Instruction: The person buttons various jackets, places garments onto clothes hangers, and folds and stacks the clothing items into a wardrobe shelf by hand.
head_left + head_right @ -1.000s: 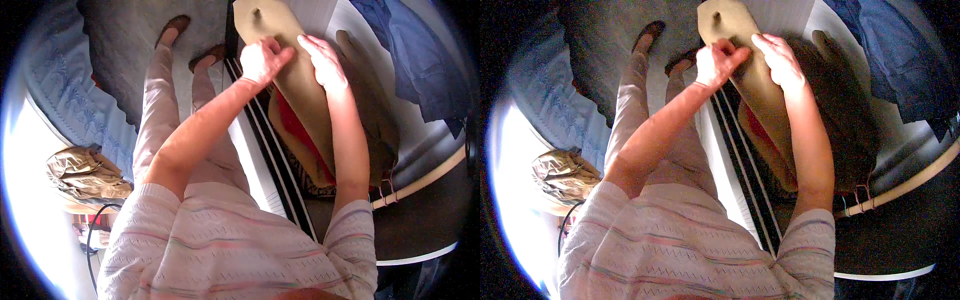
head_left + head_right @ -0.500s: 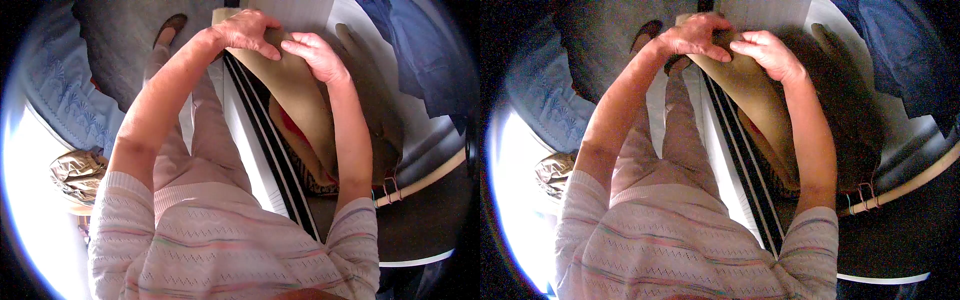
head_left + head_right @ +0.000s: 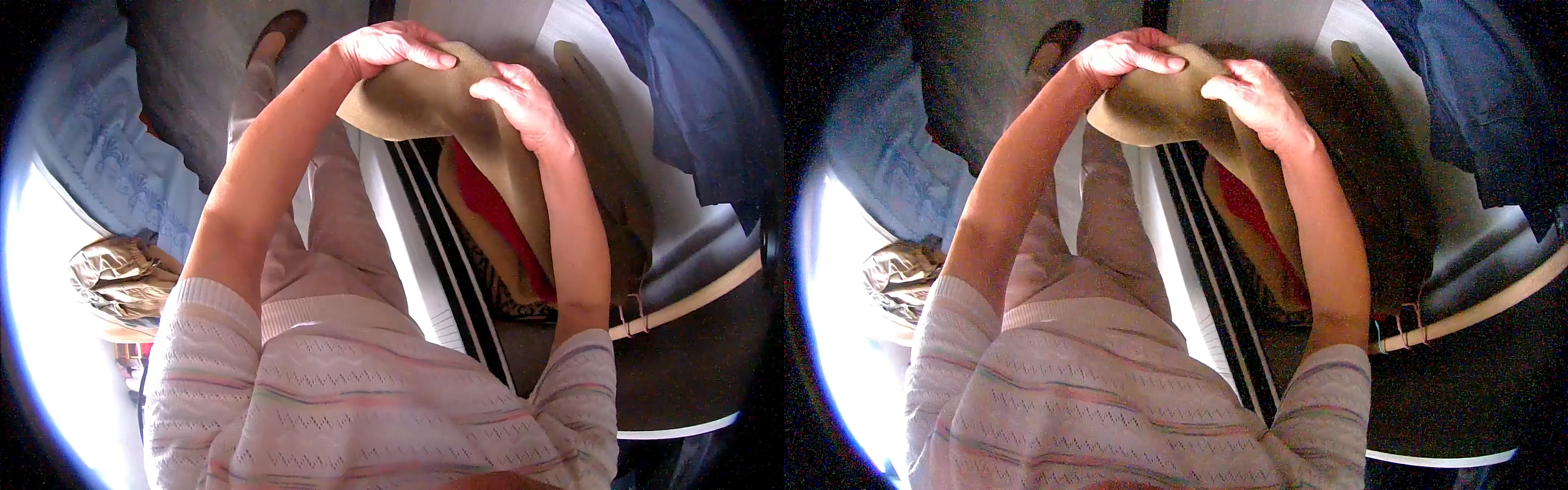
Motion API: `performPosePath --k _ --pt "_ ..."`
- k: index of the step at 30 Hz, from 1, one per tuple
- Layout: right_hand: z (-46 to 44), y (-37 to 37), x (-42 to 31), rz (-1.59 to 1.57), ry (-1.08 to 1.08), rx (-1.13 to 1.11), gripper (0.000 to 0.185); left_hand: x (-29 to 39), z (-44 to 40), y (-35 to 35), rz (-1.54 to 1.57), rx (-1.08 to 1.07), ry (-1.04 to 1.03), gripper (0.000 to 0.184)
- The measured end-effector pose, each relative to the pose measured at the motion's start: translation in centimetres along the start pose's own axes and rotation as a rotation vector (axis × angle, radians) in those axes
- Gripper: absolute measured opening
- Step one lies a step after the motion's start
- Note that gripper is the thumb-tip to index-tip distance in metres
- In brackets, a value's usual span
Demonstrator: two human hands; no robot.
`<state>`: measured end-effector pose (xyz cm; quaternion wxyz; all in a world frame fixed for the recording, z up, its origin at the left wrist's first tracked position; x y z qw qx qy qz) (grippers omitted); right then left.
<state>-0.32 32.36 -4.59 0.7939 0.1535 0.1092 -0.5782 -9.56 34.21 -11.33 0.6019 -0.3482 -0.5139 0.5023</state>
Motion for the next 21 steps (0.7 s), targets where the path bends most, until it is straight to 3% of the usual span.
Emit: performPosePath --k 4,7,13,21 --pt "0.1 -0.4 0.1 -0.079 0.076 -0.073 0.023 -0.2 -0.1 -0.5 0.045 -0.022 -0.019 0.038" --pt "0.8 -0.7 -1.1 -0.129 0.034 0.016 0.019 -0.6 -0.2 -0.2 0.042 -0.013 -0.037 0.038" --pt "0.4 -0.4 0.3 -0.017 0.056 -0.004 0.02 -0.2 -0.3 -0.8 0.047 -0.032 -0.016 0.037" --pt "1.5 -0.4 -0.8 -0.111 0.029 0.052 0.023 -0.2 -1.2 -0.4 -0.03 -0.036 -0.008 0.039"
Point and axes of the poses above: each hand's wrist, its own z-axis away from the middle knuckle, its own y-axis out of the back of the hand, x = y × z, the point moved 8 cm from there along -z, towards the middle knuckle, and after that the axes turned 9 degrees about -y, right-handed, at the moved point
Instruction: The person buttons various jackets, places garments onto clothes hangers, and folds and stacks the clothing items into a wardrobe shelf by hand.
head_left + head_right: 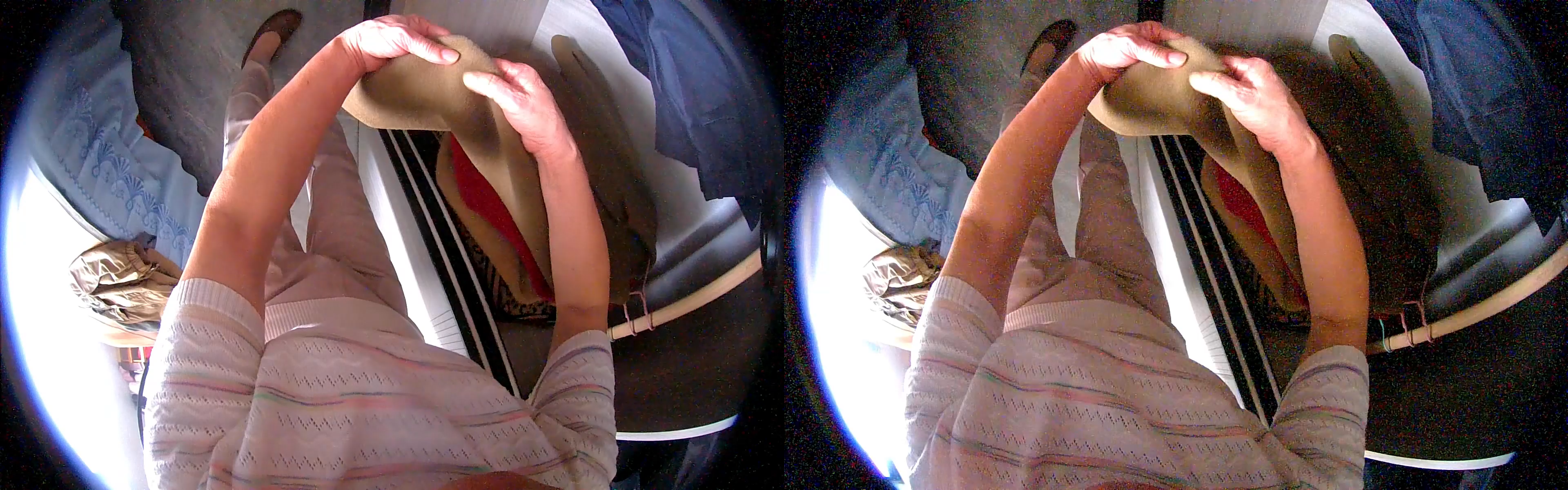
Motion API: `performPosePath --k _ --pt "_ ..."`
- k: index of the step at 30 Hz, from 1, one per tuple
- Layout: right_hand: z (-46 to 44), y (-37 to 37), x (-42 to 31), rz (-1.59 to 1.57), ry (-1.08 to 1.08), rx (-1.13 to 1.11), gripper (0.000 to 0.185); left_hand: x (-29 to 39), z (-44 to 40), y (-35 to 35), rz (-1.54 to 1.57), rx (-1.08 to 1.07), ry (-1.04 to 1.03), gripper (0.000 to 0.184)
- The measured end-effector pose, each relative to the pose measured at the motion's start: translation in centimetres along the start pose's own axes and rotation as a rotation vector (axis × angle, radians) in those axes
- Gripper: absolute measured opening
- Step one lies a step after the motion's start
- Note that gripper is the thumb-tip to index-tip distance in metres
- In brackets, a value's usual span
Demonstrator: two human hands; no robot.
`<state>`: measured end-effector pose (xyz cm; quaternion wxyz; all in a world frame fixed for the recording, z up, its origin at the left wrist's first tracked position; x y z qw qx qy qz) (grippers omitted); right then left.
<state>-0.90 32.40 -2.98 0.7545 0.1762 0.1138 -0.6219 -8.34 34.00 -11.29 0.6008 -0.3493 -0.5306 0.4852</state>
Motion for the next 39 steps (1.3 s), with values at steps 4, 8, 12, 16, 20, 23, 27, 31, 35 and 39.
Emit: performPosePath --k 4,8,12,16,20,23,27,31,35,39 --pt "-0.3 0.4 0.4 -0.02 0.043 -0.036 0.024 0.4 -0.7 0.6 -0.118 0.053 0.008 0.041" --pt "-1.7 4.0 5.7 -0.001 -0.238 0.162 0.024 4.2 -0.6 4.5 -0.364 -0.013 -0.553 0.049" --pt "-1.8 7.8 13.2 0.04 -0.43 0.214 0.033 3.5 5.5 10.7 -0.937 0.691 -0.322 0.037" --pt "-0.4 10.1 18.6 0.272 -0.53 0.26 0.041 -3.5 12.3 13.1 -0.934 0.722 0.02 0.035" --pt "1.7 10.7 19.4 0.432 -0.572 0.185 0.046 -9.6 17.4 13.3 -0.849 0.706 0.146 0.033" --pt "3.3 10.2 18.2 0.432 -0.611 0.22 0.044 -11.2 19.6 13.0 -0.788 0.722 0.178 0.032" --pt "4.1 10.2 19.6 0.339 -0.645 0.263 0.043 -9.8 21.1 12.0 -0.748 0.756 0.238 0.031" --pt "3.6 10.3 20.1 0.489 -0.504 0.29 0.04 -7.5 22.1 11.3 -0.729 0.804 0.247 0.031" --pt "4.6 9.7 16.9 0.604 -0.419 0.345 0.036 -5.6 23.4 11.7 -0.697 0.857 0.215 0.032" --pt "7.3 9.7 15.2 0.68 -0.345 0.414 0.032 -3.5 24.9 12.5 -0.72 0.882 0.212 0.032"
Point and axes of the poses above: each hand's wrist, its own z-axis away from the middle knuckle, its own y-axis out of the back of the hand, x = y × z, the point moved 8 cm from there along -z, towards the middle knuckle, and after that the axes turned 9 degrees about -y, right-handed, at the moved point
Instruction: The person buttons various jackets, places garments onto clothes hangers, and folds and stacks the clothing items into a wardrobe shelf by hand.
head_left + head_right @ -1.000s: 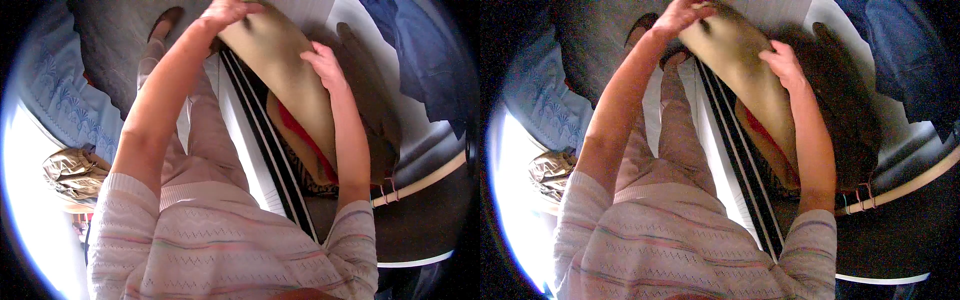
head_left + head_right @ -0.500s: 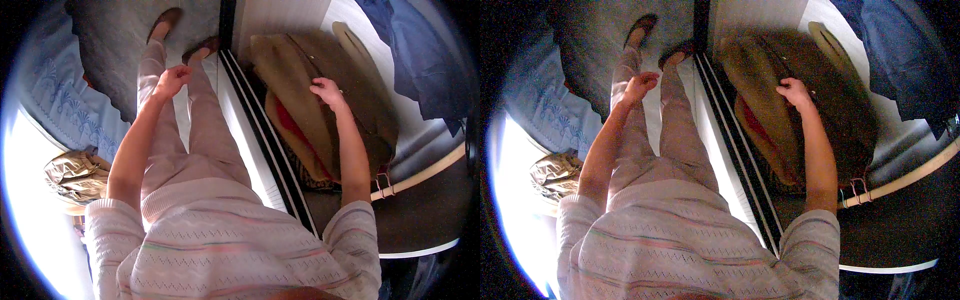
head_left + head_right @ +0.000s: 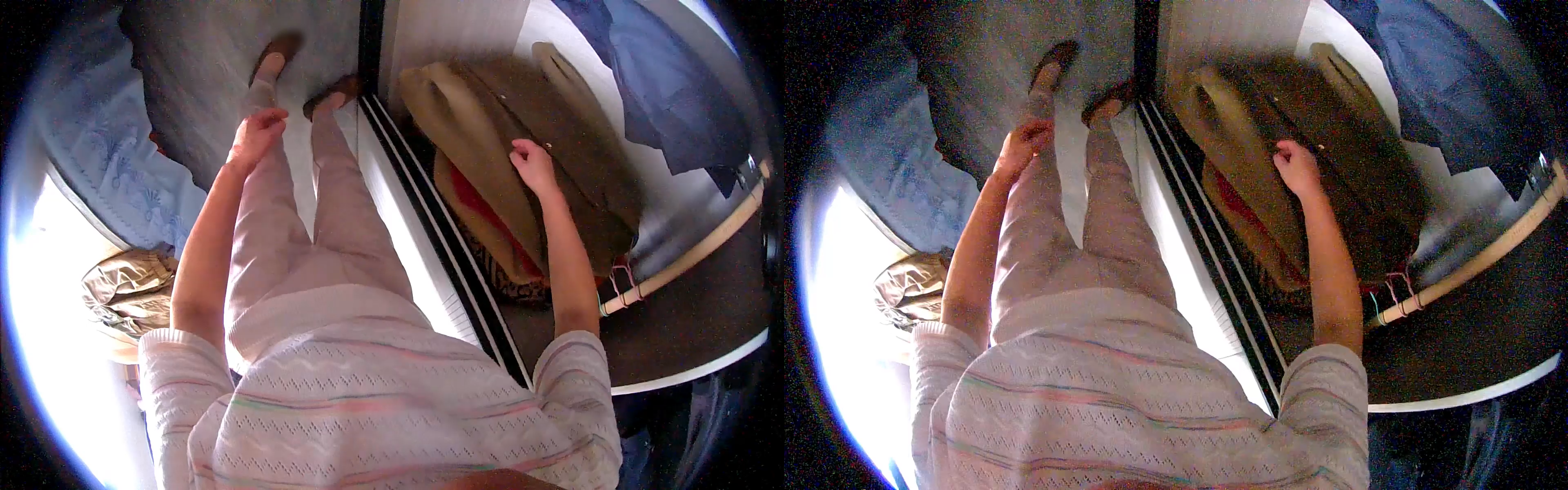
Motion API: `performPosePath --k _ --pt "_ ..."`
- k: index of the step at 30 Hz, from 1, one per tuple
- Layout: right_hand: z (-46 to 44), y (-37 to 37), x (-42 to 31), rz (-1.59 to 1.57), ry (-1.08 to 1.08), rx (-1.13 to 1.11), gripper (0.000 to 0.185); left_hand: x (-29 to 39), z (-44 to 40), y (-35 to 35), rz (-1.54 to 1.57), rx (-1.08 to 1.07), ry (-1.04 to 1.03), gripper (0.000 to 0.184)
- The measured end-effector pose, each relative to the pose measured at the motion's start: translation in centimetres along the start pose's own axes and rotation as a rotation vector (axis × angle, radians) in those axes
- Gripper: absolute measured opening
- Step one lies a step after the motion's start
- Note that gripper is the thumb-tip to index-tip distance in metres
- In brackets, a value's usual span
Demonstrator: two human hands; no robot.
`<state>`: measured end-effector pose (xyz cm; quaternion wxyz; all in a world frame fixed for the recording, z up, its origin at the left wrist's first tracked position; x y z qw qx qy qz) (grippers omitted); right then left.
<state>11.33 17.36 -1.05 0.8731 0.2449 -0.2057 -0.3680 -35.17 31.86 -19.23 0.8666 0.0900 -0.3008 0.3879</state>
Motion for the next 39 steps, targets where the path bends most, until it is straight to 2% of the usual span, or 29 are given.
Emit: performPosePath --k 5,7,8,9,10,14,17,20,21,23,24,25,27,29,30,32,35,38,39 --pt "4.1 4.8 4.5 0.294 -0.141 0.211 0.031 1.6 1.8 3.7 -0.035 0.022 0.011 0.031" --pt "6.7 8.8 6.1 0.507 -0.328 0.339 0.031 0.6 2.9 5.6 -0.066 0.047 0.032 0.03" --pt "7.7 10.6 8.0 0.559 -0.219 0.51 0.031 -0.2 3.6 6.3 -0.003 0.053 0.06 0.03" --pt "8.9 12.5 8.2 0.622 -0.357 0.513 0.032 -1.1 4.6 6.9 0.061 0.058 0.088 0.029" --pt "9.2 13.7 10.6 0.764 -0.378 0.584 0.032 -2.3 5.5 7.6 0.125 0.064 0.116 0.028" --pt "9.9 18.0 18.5 0.711 -0.622 0.53 0.034 -9.9 9.2 9.8 0.161 0.186 0.277 0.026" --pt "11.2 20.7 18.5 0.808 -0.705 0.546 0.049 -13.4 12.9 10.2 0.258 0.251 0.331 0.027" --pt "9.4 20.7 26.3 0.798 -0.792 0.376 0.036 -13.6 14.7 8.4 0.037 0.268 0.4 0.027" --pt "7.6 20.2 28.8 0.903 -0.62 0.279 0.033 -14.5 14.6 7.8 0.049 0.273 0.381 0.027" --pt "5.5 20.2 33.6 0.913 -0.503 0.217 0.029 -16.8 14.1 6.1 0.164 0.256 0.379 0.026" --pt "4.4 20.3 35.6 0.888 -0.469 0.216 0.028 -17.3 13.9 5.7 0.217 0.25 0.375 0.026" --pt "3.5 20.3 37.5 0.865 -0.428 0.215 0.026 -14.3 14.5 4.6 0.142 0.247 0.374 0.025" --pt "1.7 20.5 40.8 0.829 -0.351 0.231 0.023 -20.2 12.5 5.0 -0.003 0.154 0.147 0.023" --pt "-0.3 20.6 44.7 0.806 -0.25 0.279 0.021 -20.0 12.6 4.6 0.019 0.174 0.14 0.022" --pt "0.2 20.2 42.3 0.797 -0.187 0.329 0.02 -19.1 12.9 4.2 0.03 0.184 0.136 0.021" --pt "1.0 19.9 40.1 0.808 -0.243 0.21 0.021 -17.8 14.6 3.9 0.25 0.274 0.285 0.022" --pt "1.4 18.9 40.1 0.773 -0.324 0.183 0.021 -16.0 16.3 4.2 0.145 0.361 0.358 0.024" --pt "2.4 18.2 40.8 0.749 -0.373 0.166 0.021 -18.4 16.2 4.9 0.135 0.397 0.369 0.025" --pt "2.7 18.1 41.0 0.74 -0.39 0.164 0.021 -18.7 16.1 4.8 0.082 0.342 0.43 0.026"
Point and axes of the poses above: each hand's wrist, its own z-axis away from the middle knuckle, its own y-axis out of the back of the hand, x = y × z, the point moved 8 cm from there along -z, towards the middle knuckle, and after that the axes turned 9 degrees about -y, right-handed, at the moved point
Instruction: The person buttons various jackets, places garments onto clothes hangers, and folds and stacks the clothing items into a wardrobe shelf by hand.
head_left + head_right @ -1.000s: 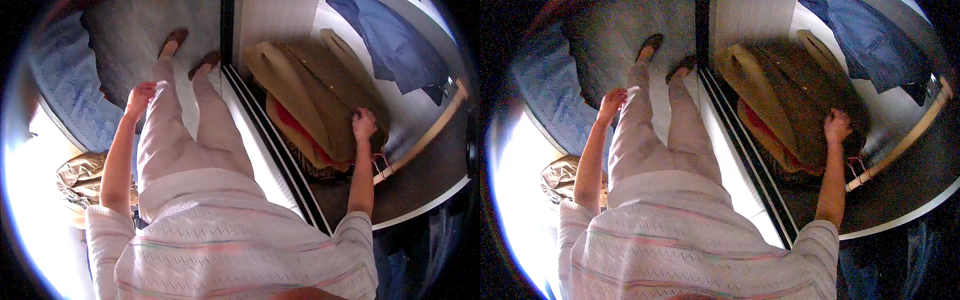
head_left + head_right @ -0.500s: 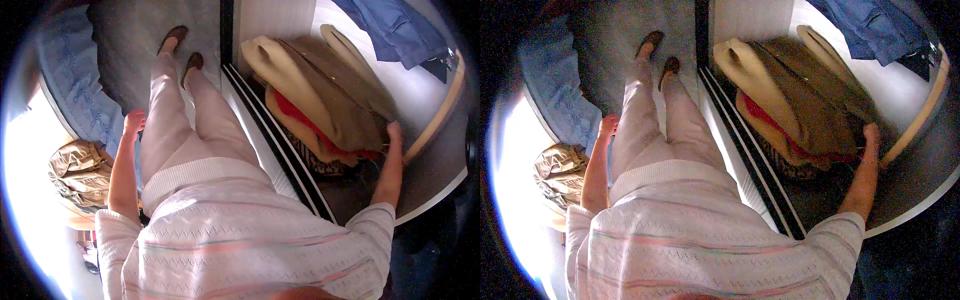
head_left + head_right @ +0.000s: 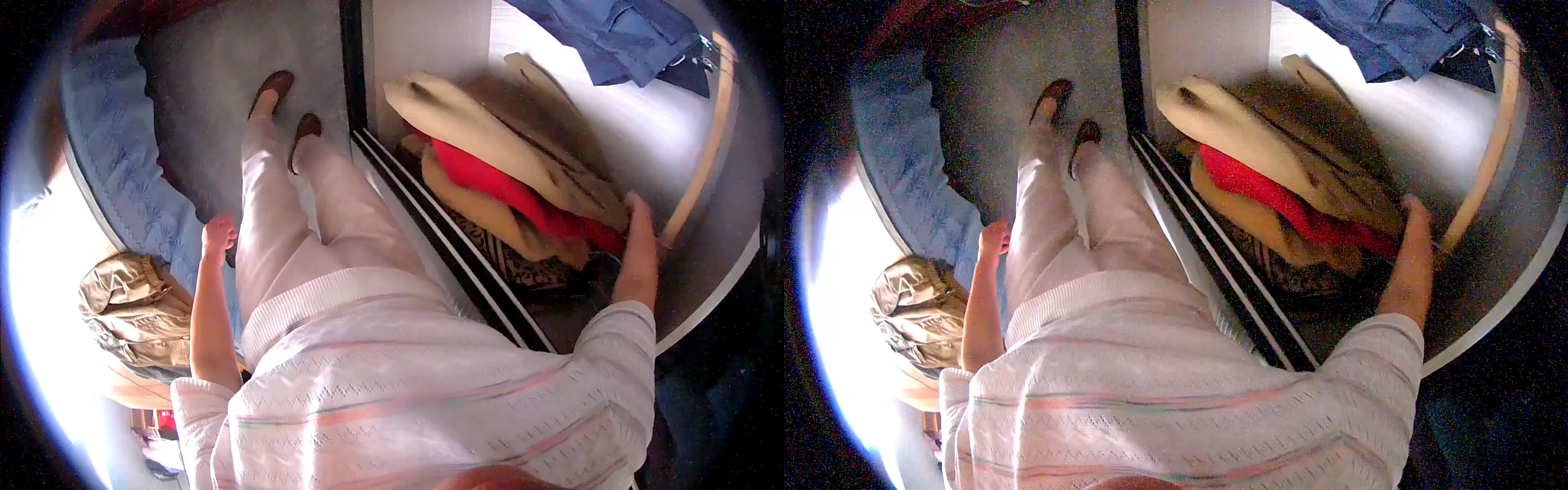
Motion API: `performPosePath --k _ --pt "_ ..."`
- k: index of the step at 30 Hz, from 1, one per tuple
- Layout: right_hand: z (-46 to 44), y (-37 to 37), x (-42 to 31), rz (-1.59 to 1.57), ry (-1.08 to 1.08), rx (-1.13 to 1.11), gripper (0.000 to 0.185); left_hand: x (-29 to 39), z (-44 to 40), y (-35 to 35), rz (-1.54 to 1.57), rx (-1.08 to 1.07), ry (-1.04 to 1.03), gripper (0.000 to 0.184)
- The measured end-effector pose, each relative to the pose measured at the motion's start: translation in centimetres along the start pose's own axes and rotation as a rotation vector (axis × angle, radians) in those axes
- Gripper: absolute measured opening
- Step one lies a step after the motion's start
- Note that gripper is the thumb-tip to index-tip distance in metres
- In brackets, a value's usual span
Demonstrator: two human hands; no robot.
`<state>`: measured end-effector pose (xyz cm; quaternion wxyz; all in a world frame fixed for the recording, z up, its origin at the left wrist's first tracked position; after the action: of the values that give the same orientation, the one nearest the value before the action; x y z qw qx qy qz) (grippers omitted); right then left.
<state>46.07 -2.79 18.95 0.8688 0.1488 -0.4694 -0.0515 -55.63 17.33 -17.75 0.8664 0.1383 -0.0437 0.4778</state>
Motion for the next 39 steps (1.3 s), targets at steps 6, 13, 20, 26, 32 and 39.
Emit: performPosePath --k 6,13,20,26,32,39 --pt "0.2 -0.8 0.4 0.006 -0.039 -0.048 0.023 -0.3 1.0 -1.2 0.162 -0.028 -0.079 0.027" --pt "-3.4 -0.1 -0.8 0.065 -0.043 -0.093 0.025 -1.5 1.0 -1.5 0.09 -0.036 -0.097 0.026" --pt "-1.9 5.1 -3.6 -0.143 -0.028 0.202 0.027 -5.3 1.8 -0.5 0.221 0.078 -0.094 0.025" --pt "2.3 13.1 -11.3 -0.191 0.289 0.386 0.028 -9.3 3.1 1.2 0.55 0.097 -0.16 0.022" --pt "9.7 25.4 -28.0 -0.593 0.432 0.397 0.027 -14.9 8.3 12.5 0.785 0.456 -0.121 0.02" --pt "36.0 34.1 -54.0 -0.626 0.926 0.219 0.023 -23.8 13.9 24.8 1.167 0.522 -0.183 0.016"
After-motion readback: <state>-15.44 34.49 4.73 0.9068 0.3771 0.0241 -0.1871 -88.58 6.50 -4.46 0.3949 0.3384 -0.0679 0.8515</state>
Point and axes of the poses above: each hand's wrist, its own z-axis away from the middle knuckle, its own y-axis out of the back of the hand, x = y × z, the point moved 8 cm from there along -z, towards the middle knuckle, and after that the axes turned 9 degrees about -y, right-handed, at the moved point
